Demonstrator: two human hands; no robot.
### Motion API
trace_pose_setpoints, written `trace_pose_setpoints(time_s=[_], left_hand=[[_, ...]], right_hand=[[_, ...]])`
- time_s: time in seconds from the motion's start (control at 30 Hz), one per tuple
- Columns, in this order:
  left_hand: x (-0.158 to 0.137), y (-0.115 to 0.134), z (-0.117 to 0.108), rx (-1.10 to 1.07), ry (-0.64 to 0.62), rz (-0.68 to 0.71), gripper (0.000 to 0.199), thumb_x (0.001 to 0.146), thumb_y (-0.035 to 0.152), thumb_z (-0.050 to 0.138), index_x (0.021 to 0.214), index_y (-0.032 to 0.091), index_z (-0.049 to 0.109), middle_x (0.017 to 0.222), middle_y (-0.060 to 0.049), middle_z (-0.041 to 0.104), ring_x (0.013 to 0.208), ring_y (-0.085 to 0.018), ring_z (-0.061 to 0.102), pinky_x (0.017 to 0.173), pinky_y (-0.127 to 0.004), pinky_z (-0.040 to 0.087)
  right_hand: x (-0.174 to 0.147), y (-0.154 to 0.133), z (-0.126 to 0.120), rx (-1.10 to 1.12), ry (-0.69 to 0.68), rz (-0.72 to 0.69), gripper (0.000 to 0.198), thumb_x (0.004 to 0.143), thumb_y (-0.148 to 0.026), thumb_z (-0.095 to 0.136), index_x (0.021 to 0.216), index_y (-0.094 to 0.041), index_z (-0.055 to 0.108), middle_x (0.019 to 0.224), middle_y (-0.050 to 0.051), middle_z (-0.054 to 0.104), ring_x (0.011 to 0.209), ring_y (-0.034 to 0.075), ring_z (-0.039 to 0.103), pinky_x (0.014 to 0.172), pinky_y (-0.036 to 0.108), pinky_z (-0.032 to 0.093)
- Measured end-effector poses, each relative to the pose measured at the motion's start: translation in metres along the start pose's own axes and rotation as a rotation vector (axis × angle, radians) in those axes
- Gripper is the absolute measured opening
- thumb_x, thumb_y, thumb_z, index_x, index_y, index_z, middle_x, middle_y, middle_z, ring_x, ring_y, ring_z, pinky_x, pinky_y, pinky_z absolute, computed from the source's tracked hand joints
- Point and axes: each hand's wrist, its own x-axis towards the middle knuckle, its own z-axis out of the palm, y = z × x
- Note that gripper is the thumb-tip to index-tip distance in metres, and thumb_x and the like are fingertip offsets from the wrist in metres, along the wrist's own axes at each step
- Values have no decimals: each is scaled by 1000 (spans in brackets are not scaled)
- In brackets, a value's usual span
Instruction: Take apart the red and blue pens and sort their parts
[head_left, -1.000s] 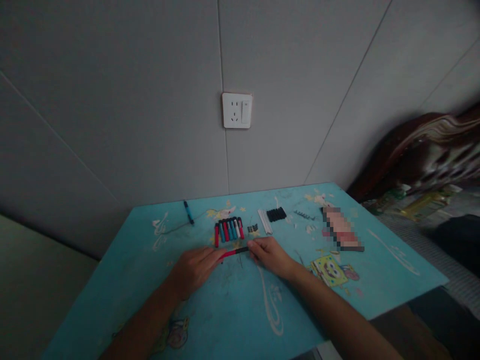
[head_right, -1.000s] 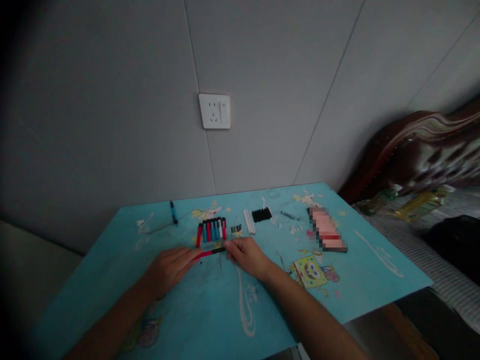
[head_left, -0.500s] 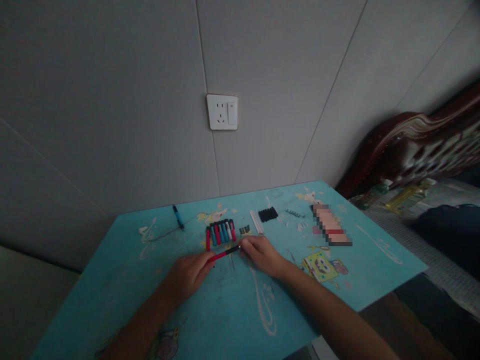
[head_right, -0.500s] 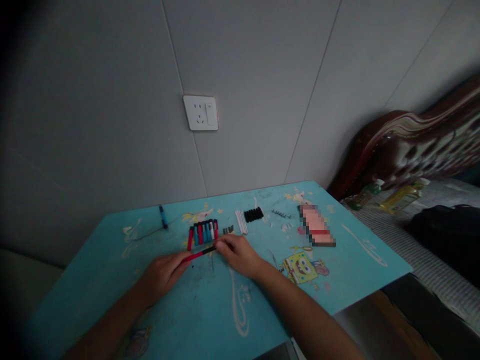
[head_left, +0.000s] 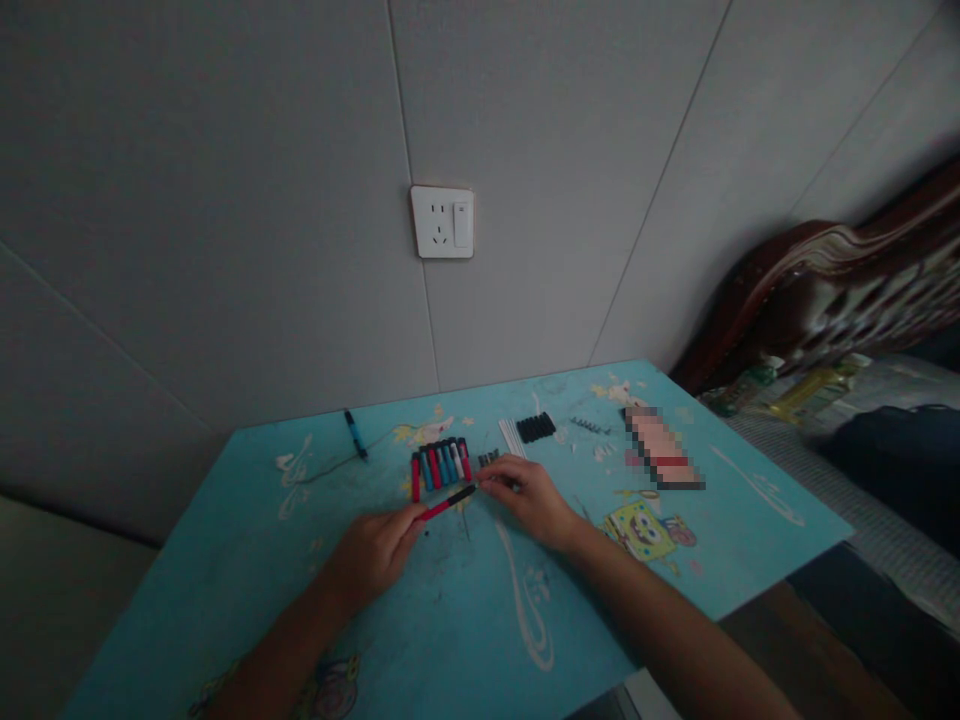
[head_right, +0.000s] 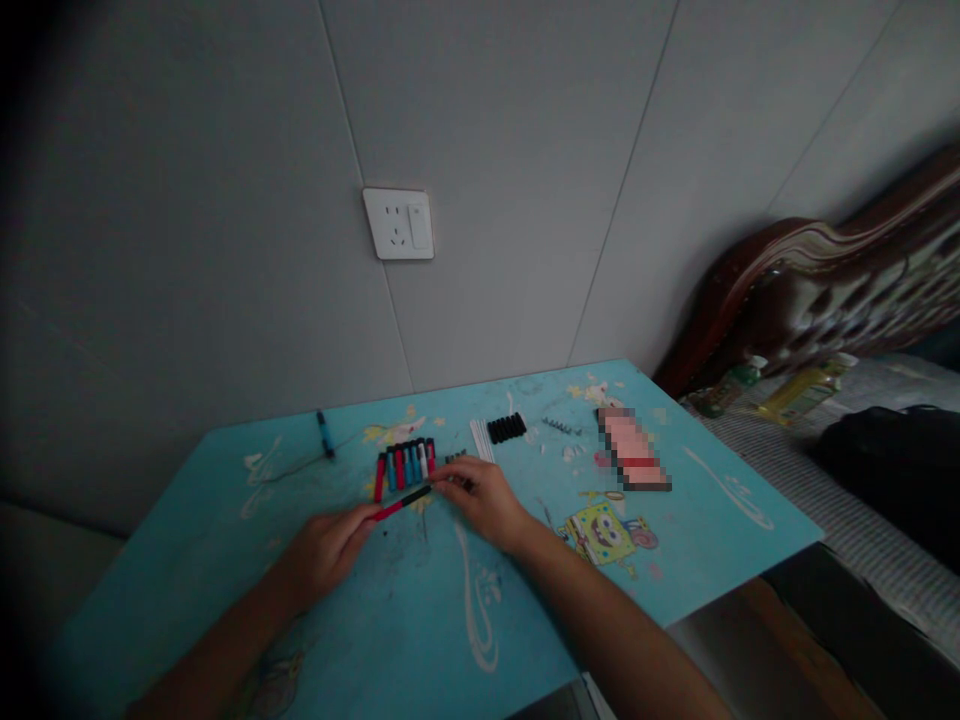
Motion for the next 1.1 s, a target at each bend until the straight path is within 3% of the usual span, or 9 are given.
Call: trace_pose_setpoints(time_s=[0.13, 0.27, 0.37, 0.47, 0.57, 0.87, 1.1], left_hand=[[1, 0, -2, 8, -6, -5, 25, 99, 25, 42, 112, 17, 61, 88, -6, 74, 72, -16, 71, 67, -26, 56], [0, 2, -2, 14, -7, 4, 24, 99, 25, 43, 112, 19, 62, 90, -6, 74, 70, -15, 71, 66, -25, 56], [0, 2, -2, 13, -23, 18, 24, 98, 26, 44, 114, 19, 62, 90, -6, 74, 70, -15, 70, 67, -26, 56], [-1, 1, -1, 12, -31, 29, 24, 99, 26, 44, 115, 19, 61, 94, -6, 74, 74, -16, 71, 71, -27, 56], [-2, 0, -1, 12, -43, 30, 24, 99, 26, 44, 114, 19, 61, 94, -7, 74, 74, -17, 71, 71, -28, 56], [-1, 1, -3, 3, -66, 21, 23, 98, 25, 44, 113, 19, 61, 88, -6, 73, 74, -17, 70, 69, -28, 55], [0, 2, -3, 5, -75, 31, 22, 99, 25, 44, 112, 18, 60, 86, -4, 72, 70, -16, 68, 66, -28, 54]], right_hand=[[5, 3, -16, -76, 42, -25, 28, 99, -32, 47, 110, -20, 70, 98, 7, 69, 90, 16, 63, 81, 28, 48], [11, 21, -55, -316, 89, 13, 27, 96, -30, 49, 111, -21, 69, 103, 8, 71, 91, 18, 65, 83, 30, 49], [8, 43, -96, -569, 235, 160, 31, 95, -28, 48, 118, -20, 66, 107, 9, 71, 91, 20, 66, 85, 32, 48], [-2, 64, -137, -828, 353, 377, 31, 95, -31, 46, 109, -16, 69, 98, 12, 73, 89, 23, 67, 82, 32, 46], [-12, 79, -161, -995, 402, 528, 30, 93, -31, 47, 101, -15, 72, 94, 15, 74, 90, 26, 67, 81, 32, 45], [-19, 91, -159, -1053, 273, 684, 26, 89, -28, 51, 94, -16, 72, 88, 16, 73, 85, 27, 68, 73, 31, 43], [-18, 94, -156, -1026, 238, 731, 25, 87, -30, 53, 102, -18, 70, 90, 14, 72, 87, 26, 67, 71, 31, 42]])
